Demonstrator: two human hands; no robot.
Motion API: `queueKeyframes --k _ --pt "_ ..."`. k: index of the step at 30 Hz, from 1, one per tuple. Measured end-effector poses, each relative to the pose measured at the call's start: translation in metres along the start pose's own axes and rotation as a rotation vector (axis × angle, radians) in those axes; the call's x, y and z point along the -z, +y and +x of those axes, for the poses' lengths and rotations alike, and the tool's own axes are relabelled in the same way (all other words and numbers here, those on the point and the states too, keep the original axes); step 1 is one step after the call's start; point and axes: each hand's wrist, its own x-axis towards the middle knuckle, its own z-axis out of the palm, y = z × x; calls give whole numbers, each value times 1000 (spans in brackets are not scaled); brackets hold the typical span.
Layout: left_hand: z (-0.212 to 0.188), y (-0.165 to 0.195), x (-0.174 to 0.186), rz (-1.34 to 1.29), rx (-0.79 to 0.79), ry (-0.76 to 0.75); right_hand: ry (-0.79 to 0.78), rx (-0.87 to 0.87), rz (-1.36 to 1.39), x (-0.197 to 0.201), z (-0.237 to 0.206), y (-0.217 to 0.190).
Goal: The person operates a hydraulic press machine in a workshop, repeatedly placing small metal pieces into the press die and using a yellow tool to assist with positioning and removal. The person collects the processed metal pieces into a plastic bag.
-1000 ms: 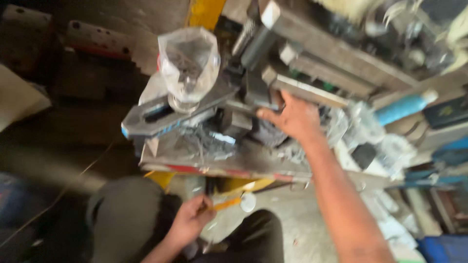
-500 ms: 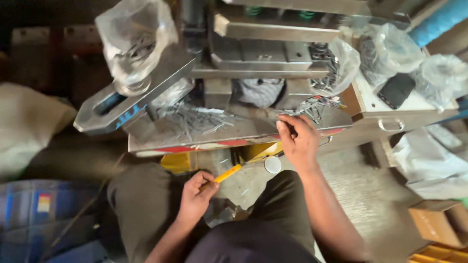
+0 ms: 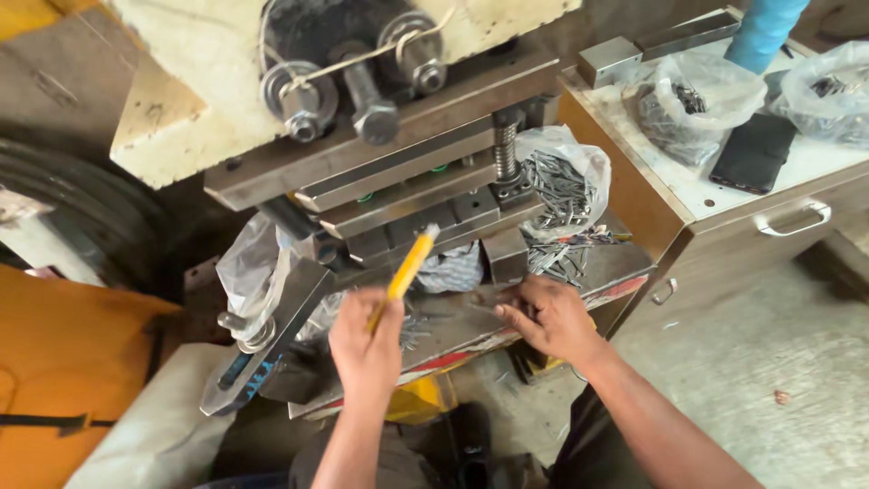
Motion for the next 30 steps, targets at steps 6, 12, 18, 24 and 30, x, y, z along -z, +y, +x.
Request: queueKeyframes --k 6,12,18,24,30 --pt "62 13 -48 -331 122 5 -2 53 157 12 0 -2" --pt "66 3 -72 -456 128 47 -10 48 196 15 1 -3" --pt "53 12 -68 -595 306 20 5 51 183 14 -2 2" --pt "16 10 -38 -513 238 63 96 -25 233 17 -1 -7" --pt "3 -10 -30 -541 182 109 250 407 -273 42 43 -36"
